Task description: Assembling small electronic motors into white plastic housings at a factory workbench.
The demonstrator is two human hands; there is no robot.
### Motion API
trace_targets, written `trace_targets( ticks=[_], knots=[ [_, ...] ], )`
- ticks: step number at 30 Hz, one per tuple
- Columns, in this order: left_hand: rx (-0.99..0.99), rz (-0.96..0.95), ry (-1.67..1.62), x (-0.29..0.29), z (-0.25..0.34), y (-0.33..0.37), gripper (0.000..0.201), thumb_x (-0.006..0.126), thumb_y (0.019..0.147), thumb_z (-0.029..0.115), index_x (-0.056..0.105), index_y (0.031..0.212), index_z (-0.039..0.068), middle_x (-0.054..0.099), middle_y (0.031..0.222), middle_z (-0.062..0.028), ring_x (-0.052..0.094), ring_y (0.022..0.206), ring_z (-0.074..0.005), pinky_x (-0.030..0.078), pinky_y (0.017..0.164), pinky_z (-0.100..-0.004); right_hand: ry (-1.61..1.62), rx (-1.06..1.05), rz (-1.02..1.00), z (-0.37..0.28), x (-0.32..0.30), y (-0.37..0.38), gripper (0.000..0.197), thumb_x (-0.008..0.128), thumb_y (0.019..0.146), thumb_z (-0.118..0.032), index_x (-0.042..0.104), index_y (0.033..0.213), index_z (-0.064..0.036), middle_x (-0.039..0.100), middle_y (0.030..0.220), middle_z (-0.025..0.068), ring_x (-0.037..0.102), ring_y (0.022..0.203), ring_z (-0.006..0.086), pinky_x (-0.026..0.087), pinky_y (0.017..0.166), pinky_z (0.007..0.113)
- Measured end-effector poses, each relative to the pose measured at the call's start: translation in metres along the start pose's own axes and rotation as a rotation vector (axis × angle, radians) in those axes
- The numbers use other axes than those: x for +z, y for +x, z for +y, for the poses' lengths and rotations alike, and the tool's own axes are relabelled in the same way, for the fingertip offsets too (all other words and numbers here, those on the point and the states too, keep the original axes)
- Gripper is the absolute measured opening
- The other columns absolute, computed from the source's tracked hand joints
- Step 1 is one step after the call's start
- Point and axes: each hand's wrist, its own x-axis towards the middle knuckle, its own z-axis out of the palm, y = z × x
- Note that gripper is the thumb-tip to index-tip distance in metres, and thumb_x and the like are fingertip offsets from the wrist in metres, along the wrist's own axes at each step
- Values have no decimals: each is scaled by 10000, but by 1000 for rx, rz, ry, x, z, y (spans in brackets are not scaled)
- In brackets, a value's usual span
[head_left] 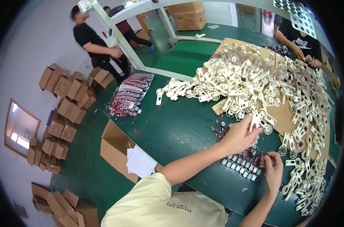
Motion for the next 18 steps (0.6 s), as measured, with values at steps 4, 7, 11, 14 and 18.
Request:
trace_targets(
  ticks=[4, 7, 11, 14, 18],
  knots=[
    [-195, -109, -278, -11, -27, -25, 215, 585, 989, 212, 501, 1060, 28, 626, 797, -30, 587, 680, -49, 463, 486, -232, -176, 38, 58, 5, 3, 3, 72, 560, 981, -86, 566, 1004, -17, 606, 838, 18, 566, 674, 65, 471, 593, 220],
    [-297, -140, -595, -12, -48, -32, 250, 528, 1020, 225, 471, 1206, 68, 639, 933, -51, 635, 778, -90, 573, 577, -259, 80, 29, 56, 5, 8, 4, 111, 537, 1002, -117, 573, 977, -15, 598, 815, 21, 583, 679, 84, 467, 599, 221],
    [-379, -258, -913, -18, -57, -35, 342, 417, 1062, 242, 412, 1377, 109, 631, 1153, -84, 654, 1032, -197, 581, 832, -353, 152, 9, 90, -1, 10, 4, 141, 549, 1005, -149, 582, 972, -16, 602, 833, 27, 590, 697, 95, 471, 606, 222],
    [-401, -295, -1053, -12, -65, -38, 379, 423, 1058, 228, 400, 1421, 124, 628, 1169, -85, 651, 1020, -194, 569, 854, -371, 238, -30, 75, 1, 6, 1, 113, 557, 999, -147, 582, 971, -40, 598, 877, 20, 597, 733, 93, 463, 617, 212],
    [-415, -343, -927, 4, -59, -43, 385, 439, 1045, 185, 410, 1419, 99, 611, 1162, -66, 630, 1021, -152, 571, 845, -335, 65, -47, 104, -9, 16, -7, 128, 560, 993, -129, 565, 932, -17, 616, 873, 37, 620, 752, 106, 515, 682, 229]
  ],
)
